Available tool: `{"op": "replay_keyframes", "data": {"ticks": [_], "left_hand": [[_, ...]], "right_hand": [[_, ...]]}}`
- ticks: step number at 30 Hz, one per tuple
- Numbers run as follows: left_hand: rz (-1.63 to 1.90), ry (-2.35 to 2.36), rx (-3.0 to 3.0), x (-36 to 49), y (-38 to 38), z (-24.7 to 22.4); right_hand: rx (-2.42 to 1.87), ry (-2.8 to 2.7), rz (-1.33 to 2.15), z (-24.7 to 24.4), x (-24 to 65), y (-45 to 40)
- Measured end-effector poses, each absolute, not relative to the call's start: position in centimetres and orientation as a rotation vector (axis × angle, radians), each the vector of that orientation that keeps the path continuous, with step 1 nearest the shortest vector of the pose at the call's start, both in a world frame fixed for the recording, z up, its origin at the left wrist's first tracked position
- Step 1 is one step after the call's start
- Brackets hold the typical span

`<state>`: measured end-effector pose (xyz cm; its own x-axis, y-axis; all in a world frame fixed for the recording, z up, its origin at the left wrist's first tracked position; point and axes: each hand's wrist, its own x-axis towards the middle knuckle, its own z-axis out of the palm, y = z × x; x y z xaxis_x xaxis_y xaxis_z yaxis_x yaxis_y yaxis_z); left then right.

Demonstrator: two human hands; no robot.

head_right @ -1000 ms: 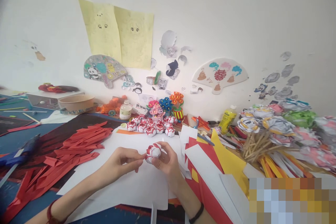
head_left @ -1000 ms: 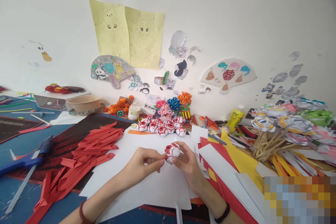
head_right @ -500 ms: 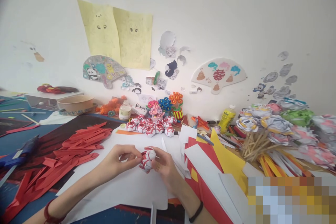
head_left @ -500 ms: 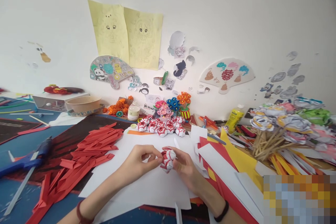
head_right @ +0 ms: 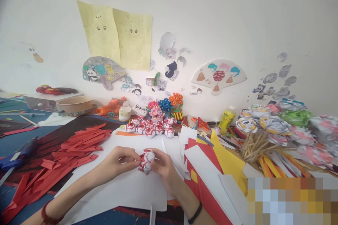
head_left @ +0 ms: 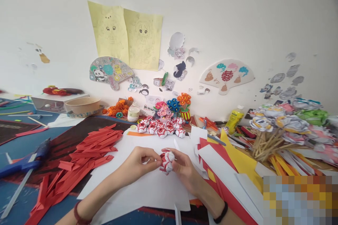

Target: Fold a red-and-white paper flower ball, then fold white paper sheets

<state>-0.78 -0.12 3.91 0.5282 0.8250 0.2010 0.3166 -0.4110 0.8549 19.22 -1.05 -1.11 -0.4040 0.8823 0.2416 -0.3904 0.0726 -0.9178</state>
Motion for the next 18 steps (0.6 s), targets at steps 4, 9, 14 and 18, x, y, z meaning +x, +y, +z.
{"op": "replay_keyframes", "data": {"ticks": [4,9,14,18], "left_hand": [[0.791,0.919,1.972,-0.77,-0.02,3.87],[0.773,0.918,1.984,-0.72,-0.06,3.87],[0.787,0.907,1.984,-0.68,-0.01,3.64],[0.775,0.933,1.961,-0.54,-0.03,3.44]], "right_hand": [[-0.562,-1.272,1.562,-0.93,19.11,-1.08],[-0.560,-1.268,1.586,-1.08,19.24,-0.96],[-0.564,-1.267,1.584,-1.21,19.19,-0.89],[-0.581,-1.254,1.562,-1.30,19.11,-0.91]]}}
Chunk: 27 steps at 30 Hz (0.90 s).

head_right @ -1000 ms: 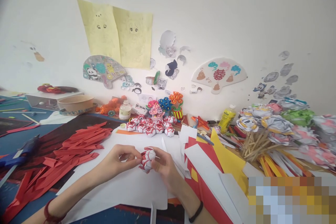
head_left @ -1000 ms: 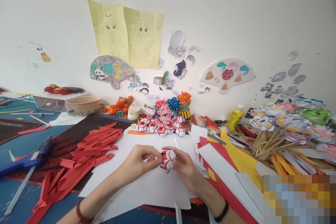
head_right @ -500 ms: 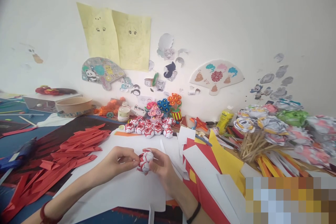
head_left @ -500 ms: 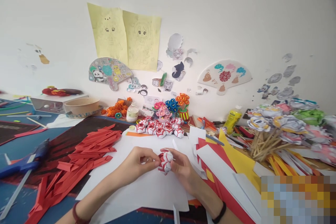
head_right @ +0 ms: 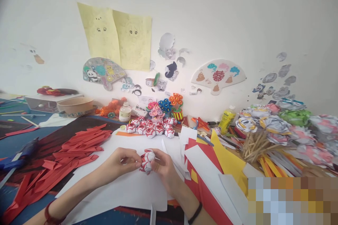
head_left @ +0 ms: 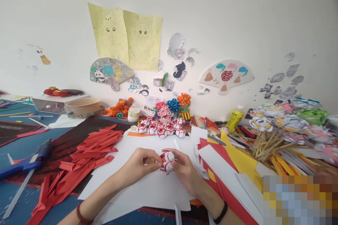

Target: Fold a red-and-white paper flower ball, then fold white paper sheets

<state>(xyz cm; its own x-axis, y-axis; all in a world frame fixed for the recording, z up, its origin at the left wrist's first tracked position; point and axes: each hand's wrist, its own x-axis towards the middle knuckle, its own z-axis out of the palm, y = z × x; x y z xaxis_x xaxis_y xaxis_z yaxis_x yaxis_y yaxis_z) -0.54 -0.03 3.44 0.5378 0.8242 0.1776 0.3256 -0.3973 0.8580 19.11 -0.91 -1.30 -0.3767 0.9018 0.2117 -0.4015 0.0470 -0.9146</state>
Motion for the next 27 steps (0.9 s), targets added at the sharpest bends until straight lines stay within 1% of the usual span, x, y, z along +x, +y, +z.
{"op": "replay_keyframes", "data": {"ticks": [9,19,27], "left_hand": [[0.746,0.947,1.888,-0.3,-0.3,3.4],[0.860,1.083,1.918,0.6,-1.1,3.4],[0.807,1.056,1.907,0.2,-0.7,3.8]], "right_hand": [[-0.578,-1.262,1.551,-1.4,19.1,-0.9],[-0.579,-1.275,1.537,-1.2,19.0,-1.0],[-0.555,-1.270,1.549,-1.6,19.2,-0.9]]}}
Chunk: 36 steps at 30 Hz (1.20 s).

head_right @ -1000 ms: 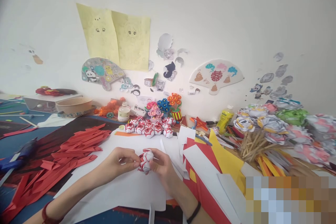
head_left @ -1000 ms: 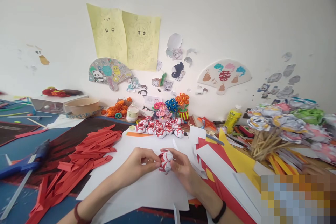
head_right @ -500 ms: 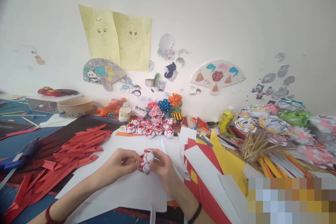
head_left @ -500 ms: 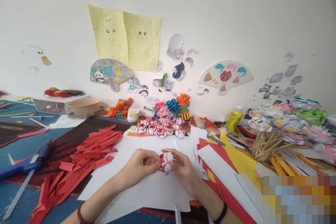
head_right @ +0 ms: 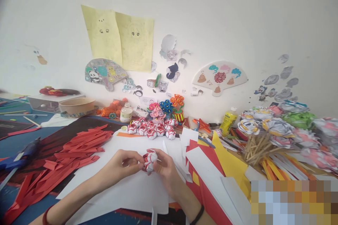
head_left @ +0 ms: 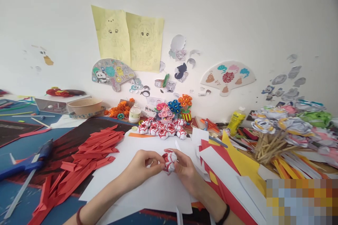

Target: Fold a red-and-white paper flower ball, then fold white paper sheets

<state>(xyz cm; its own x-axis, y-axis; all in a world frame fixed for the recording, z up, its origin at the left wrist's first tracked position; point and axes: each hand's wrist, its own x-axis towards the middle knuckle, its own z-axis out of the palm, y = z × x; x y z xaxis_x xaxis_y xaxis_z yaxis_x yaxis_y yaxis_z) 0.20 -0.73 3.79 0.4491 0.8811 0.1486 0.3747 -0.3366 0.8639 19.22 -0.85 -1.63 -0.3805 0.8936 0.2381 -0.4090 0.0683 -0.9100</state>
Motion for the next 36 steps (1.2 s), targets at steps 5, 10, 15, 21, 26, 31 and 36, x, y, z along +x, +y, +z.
{"op": "replay_keyframes", "data": {"ticks": [5,10,15,21,26,31,36], "left_hand": [[0.812,1.038,1.872,0.19,-0.67,3.78],[0.795,1.035,1.892,0.29,-0.77,3.75],[0.816,1.105,1.978,0.50,-0.65,3.52],[0.791,1.017,2.028,-0.06,-0.62,4.07],[0.792,1.027,2.041,-0.22,-0.79,4.09],[0.802,1.033,2.020,-0.10,-0.78,4.00],[0.819,1.017,2.046,-0.20,-0.80,4.03]], "right_hand": [[-0.558,-1.275,1.558,-1.52,19.19,-0.92],[-0.548,-1.289,1.562,-1.48,19.17,-0.89],[-0.560,-1.285,1.550,-1.36,18.97,-0.90],[-0.586,-1.312,1.587,-1.35,19.20,-0.92],[-0.585,-1.344,1.605,-1.17,19.41,-0.99],[-0.572,-1.331,1.619,-1.04,19.34,-1.02],[-0.555,-1.330,1.633,-1.18,19.35,-0.93]]}}
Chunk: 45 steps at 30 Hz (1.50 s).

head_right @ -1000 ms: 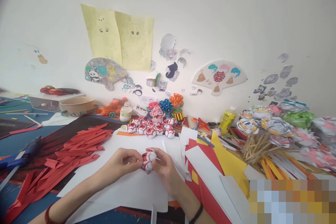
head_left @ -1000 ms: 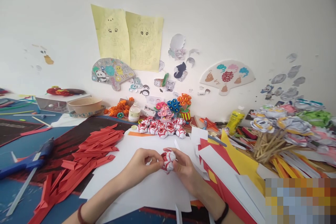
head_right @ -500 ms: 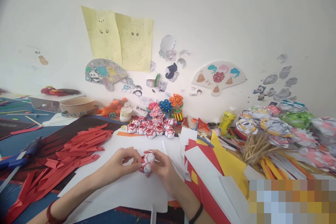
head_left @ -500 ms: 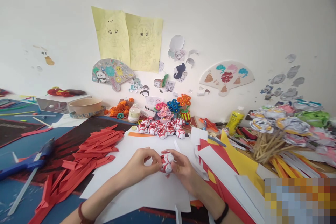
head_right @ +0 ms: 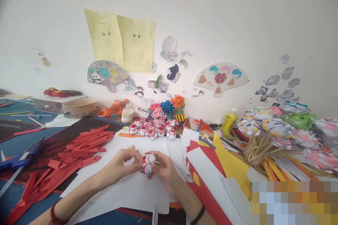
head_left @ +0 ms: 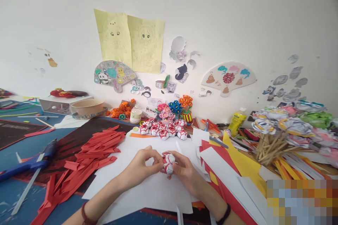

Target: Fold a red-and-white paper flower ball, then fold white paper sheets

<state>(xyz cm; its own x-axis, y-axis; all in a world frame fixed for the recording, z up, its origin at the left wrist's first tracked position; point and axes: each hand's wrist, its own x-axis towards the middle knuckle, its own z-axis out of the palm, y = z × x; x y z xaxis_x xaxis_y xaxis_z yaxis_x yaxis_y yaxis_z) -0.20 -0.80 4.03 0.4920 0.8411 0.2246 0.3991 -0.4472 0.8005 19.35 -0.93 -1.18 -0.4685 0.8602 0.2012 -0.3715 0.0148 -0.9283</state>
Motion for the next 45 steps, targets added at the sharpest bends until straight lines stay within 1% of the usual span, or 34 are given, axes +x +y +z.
{"op": "replay_keyframes", "data": {"ticks": [12,23,38,45], "left_hand": [[0.825,0.964,2.139,-0.32,-0.87,3.92],[0.937,1.001,2.041,-0.44,-0.37,3.75],[0.886,0.869,2.283,-0.61,-0.78,4.33],[0.917,0.912,2.377,-0.38,-1.12,4.07]], "right_hand": [[-0.555,-1.316,1.619,-1.32,19.40,-0.85],[-0.502,-1.294,1.630,-1.42,19.49,-0.68],[-0.468,-1.271,1.677,-1.51,19.44,-0.62],[-0.459,-1.254,1.704,-1.12,19.34,-0.76]]}}
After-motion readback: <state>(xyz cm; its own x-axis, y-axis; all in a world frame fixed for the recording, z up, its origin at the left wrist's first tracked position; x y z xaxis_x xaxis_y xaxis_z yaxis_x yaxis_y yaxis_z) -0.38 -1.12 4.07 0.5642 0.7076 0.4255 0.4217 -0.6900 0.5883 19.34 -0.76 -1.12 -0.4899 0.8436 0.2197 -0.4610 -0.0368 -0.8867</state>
